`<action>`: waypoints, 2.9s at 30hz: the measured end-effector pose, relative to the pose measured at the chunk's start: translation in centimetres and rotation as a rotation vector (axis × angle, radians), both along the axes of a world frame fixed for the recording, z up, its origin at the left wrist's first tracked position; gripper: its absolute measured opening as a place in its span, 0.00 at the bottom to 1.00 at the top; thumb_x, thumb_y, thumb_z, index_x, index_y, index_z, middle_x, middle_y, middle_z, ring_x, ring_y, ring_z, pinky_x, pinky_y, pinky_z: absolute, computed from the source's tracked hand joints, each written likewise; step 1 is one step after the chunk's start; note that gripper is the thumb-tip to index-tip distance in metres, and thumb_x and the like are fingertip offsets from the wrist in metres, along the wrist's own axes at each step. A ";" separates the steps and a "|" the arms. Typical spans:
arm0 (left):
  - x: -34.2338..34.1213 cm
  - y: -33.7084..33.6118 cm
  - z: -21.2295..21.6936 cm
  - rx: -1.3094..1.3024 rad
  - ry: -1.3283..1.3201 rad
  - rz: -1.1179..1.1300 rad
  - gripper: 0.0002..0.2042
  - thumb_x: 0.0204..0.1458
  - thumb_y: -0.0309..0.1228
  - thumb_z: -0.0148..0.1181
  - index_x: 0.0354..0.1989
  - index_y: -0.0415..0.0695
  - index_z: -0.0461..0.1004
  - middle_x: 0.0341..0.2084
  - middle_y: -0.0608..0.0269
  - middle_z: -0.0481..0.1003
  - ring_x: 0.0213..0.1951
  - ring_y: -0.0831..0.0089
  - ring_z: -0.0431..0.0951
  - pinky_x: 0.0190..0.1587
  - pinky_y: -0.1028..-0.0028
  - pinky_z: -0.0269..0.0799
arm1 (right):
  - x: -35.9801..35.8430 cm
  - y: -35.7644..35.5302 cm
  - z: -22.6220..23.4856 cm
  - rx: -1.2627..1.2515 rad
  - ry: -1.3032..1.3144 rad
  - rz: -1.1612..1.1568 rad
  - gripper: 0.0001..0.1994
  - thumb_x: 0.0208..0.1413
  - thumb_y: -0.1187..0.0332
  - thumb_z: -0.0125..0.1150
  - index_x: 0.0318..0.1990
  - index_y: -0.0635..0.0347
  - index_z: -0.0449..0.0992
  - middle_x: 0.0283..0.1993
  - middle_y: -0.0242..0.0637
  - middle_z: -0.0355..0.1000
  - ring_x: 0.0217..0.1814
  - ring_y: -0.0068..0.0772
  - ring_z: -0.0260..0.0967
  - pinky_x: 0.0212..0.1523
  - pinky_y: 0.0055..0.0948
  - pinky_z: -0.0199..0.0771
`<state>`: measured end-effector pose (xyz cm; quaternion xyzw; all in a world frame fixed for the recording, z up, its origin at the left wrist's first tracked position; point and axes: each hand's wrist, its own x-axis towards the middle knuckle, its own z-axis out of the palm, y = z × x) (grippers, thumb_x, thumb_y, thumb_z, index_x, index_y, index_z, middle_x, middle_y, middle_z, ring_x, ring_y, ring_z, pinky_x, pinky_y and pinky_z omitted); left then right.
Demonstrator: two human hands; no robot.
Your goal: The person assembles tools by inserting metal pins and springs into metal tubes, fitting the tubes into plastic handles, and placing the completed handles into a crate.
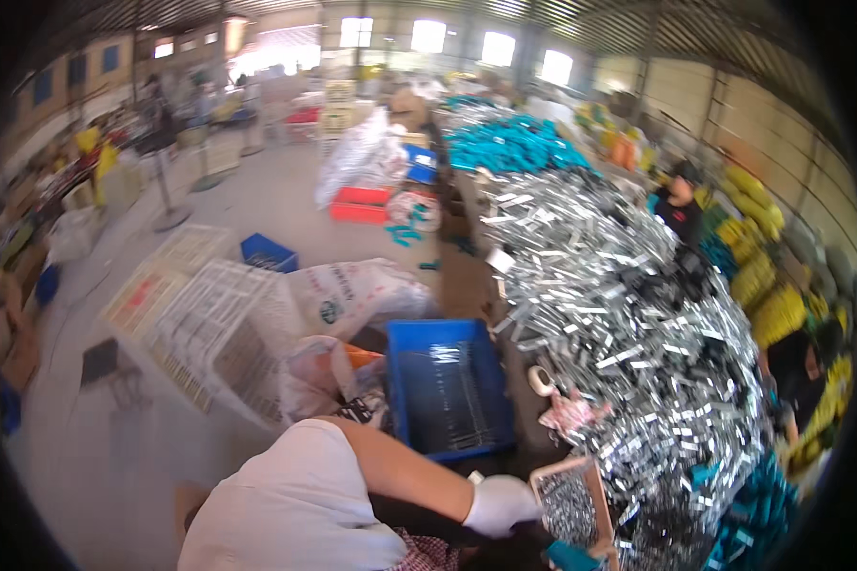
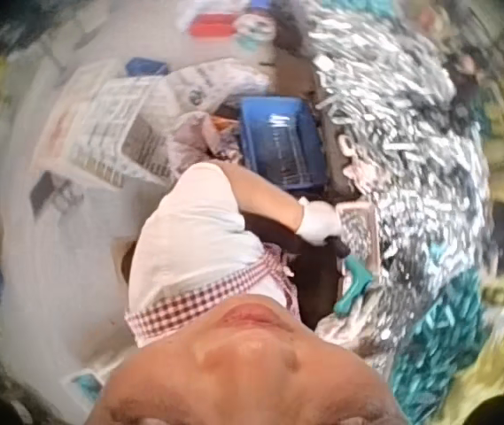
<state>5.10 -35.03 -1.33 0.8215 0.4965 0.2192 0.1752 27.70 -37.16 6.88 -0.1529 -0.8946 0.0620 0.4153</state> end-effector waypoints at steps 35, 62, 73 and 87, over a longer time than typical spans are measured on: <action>-0.6 -19.1 -16.9 -0.267 -0.168 0.045 0.10 0.45 0.33 0.56 0.34 0.42 0.73 0.28 0.48 0.76 0.34 0.47 0.77 0.37 0.55 0.72 | -3.6 -8.0 -5.4 -0.971 0.021 -0.007 0.18 0.62 0.65 0.49 0.52 0.70 0.74 0.45 0.44 0.76 0.45 0.32 0.72 0.47 0.27 0.70; 1.0 -22.5 -14.7 -0.243 -0.196 -0.080 0.11 0.51 0.37 0.51 0.35 0.46 0.75 0.30 0.53 0.77 0.35 0.53 0.78 0.40 0.60 0.71 | 0.3 -14.3 -5.3 -0.722 0.070 -0.038 0.18 0.63 0.63 0.49 0.53 0.68 0.74 0.42 0.44 0.77 0.42 0.31 0.73 0.43 0.26 0.71; 0.5 -22.5 -8.8 -0.159 -0.065 0.022 0.12 0.48 0.41 0.57 0.36 0.48 0.74 0.26 0.50 0.76 0.33 0.48 0.77 0.37 0.55 0.69 | 1.4 -12.1 -6.9 -0.840 0.146 -0.033 0.20 0.64 0.59 0.48 0.51 0.67 0.74 0.44 0.43 0.76 0.45 0.31 0.73 0.47 0.27 0.69; 2.6 -12.4 -9.4 -0.335 -0.047 -0.311 0.15 0.50 0.45 0.56 0.36 0.46 0.77 0.30 0.47 0.77 0.35 0.48 0.78 0.41 0.57 0.71 | 3.1 -12.5 -1.7 -0.147 0.015 -0.078 0.16 0.57 0.72 0.50 0.52 0.64 0.71 0.56 0.56 0.68 0.61 0.63 0.64 0.61 0.49 0.64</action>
